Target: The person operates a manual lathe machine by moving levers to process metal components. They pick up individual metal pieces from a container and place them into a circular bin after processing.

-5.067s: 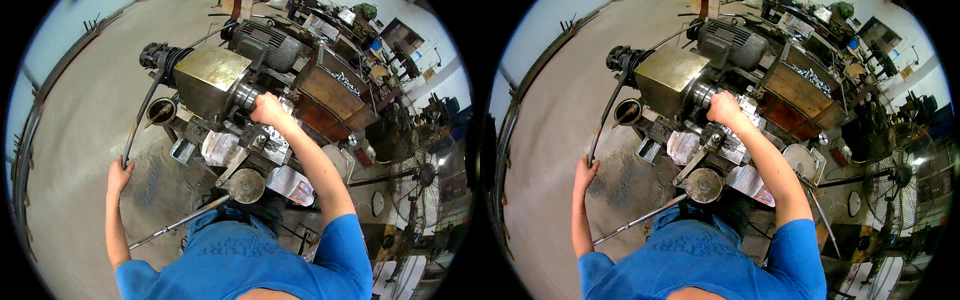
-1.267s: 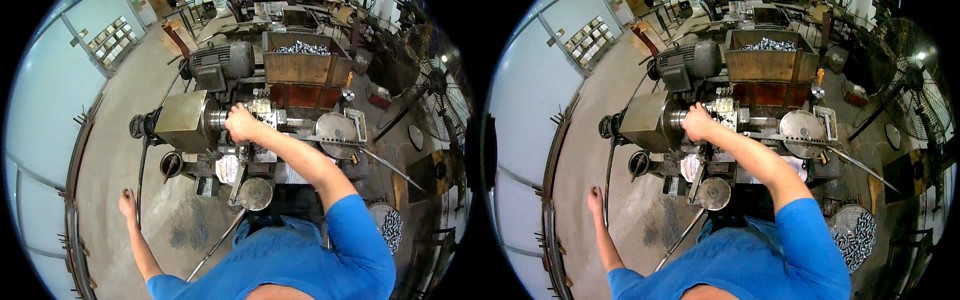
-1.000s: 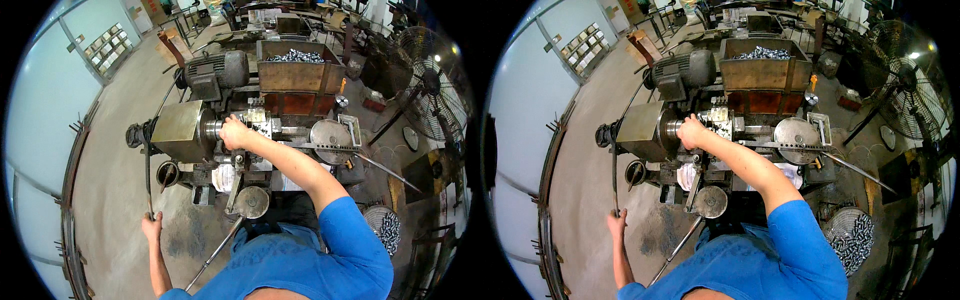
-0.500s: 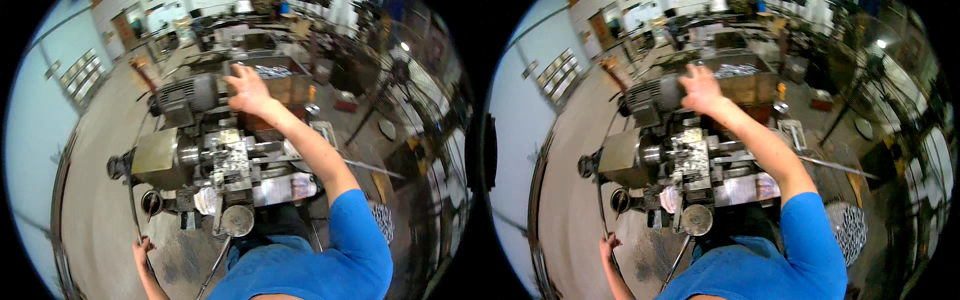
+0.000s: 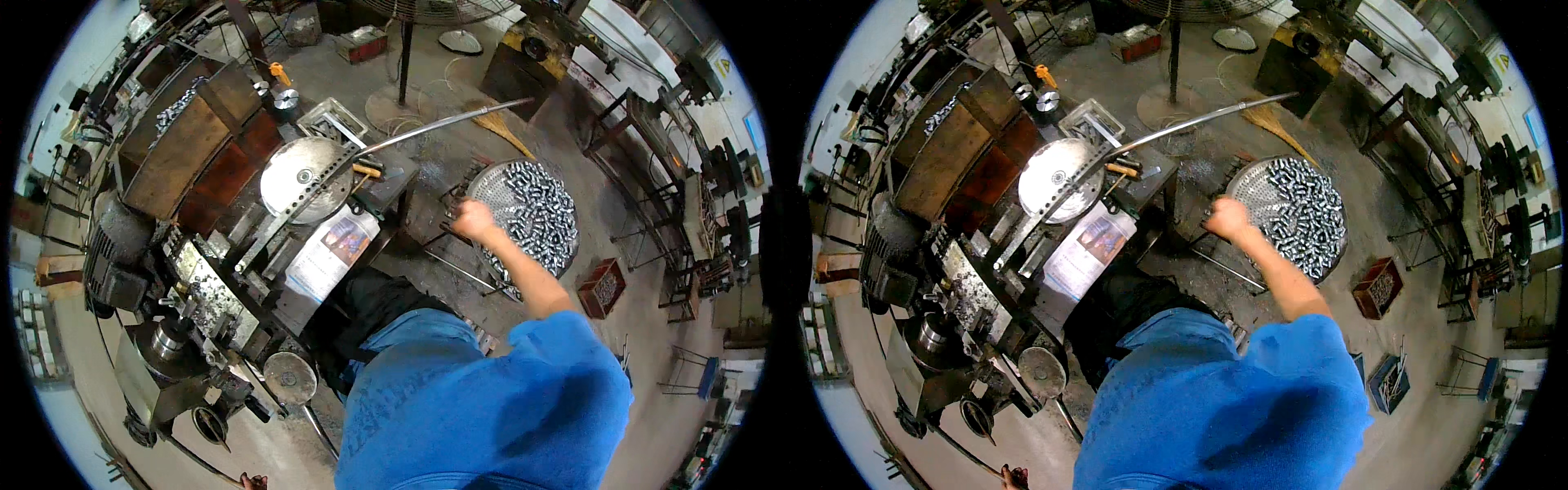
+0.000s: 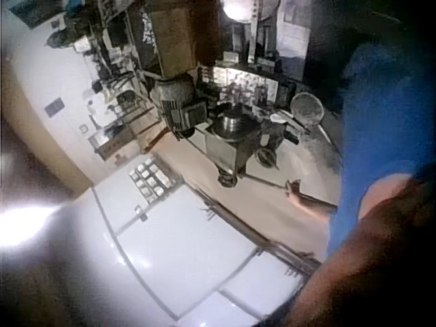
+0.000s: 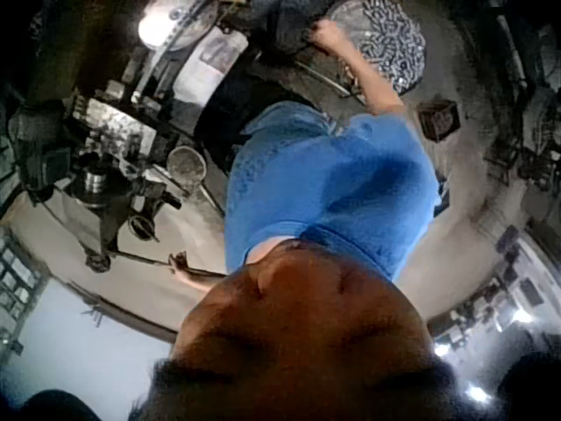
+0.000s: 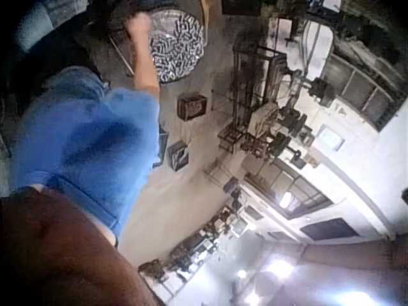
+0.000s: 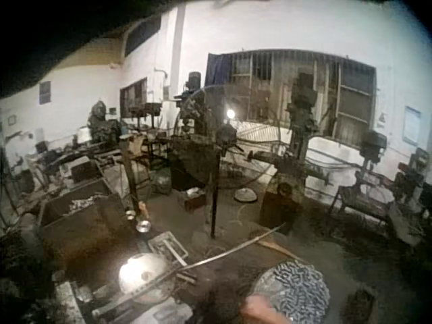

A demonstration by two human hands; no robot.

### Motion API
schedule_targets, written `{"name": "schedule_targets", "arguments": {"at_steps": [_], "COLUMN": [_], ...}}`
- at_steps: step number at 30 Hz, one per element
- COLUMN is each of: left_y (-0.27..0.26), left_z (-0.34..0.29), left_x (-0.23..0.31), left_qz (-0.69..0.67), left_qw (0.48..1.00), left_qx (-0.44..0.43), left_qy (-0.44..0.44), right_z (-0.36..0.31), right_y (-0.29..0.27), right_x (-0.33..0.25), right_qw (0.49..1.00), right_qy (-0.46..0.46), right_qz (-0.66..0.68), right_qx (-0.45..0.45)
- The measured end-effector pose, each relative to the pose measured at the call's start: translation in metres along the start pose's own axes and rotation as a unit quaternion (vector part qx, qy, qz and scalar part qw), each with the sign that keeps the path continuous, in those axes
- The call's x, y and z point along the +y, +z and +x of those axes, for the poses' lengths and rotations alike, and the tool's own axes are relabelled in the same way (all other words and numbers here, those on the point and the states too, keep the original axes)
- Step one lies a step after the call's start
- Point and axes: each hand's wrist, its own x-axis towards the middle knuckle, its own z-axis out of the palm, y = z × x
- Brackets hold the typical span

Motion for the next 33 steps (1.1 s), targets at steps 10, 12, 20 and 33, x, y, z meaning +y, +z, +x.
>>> {"name": "schedule_targets", "arguments": {"at_steps": [10,12,20,33], "left_y": [0.007,0.030,0.064,0.353], "left_z": [-0.002,-0.008,-0.044,-0.114], "left_x": [0.002,-0.018,-0.038,-0.279], "left_qz": [0.081,0.209,0.776,0.547], "left_qw": [0.987,0.964,0.559,0.722], "left_qx": [0.132,0.104,0.141,-0.382], "left_qy": [0.050,0.123,0.256,0.185], "right_z": [-0.033,-0.025,-0.003,-0.096], "right_y": [-0.022,0.008,0.006,-0.122], "right_x": [0.080,0.097,0.086,-0.341], "right_qw": [0.969,0.968,0.990,0.644], "right_qy": [0.171,0.132,0.065,-0.629], "right_qz": [-0.027,-0.087,-0.080,0.423], "right_qx": [-0.176,-0.194,-0.094,-0.104]}}
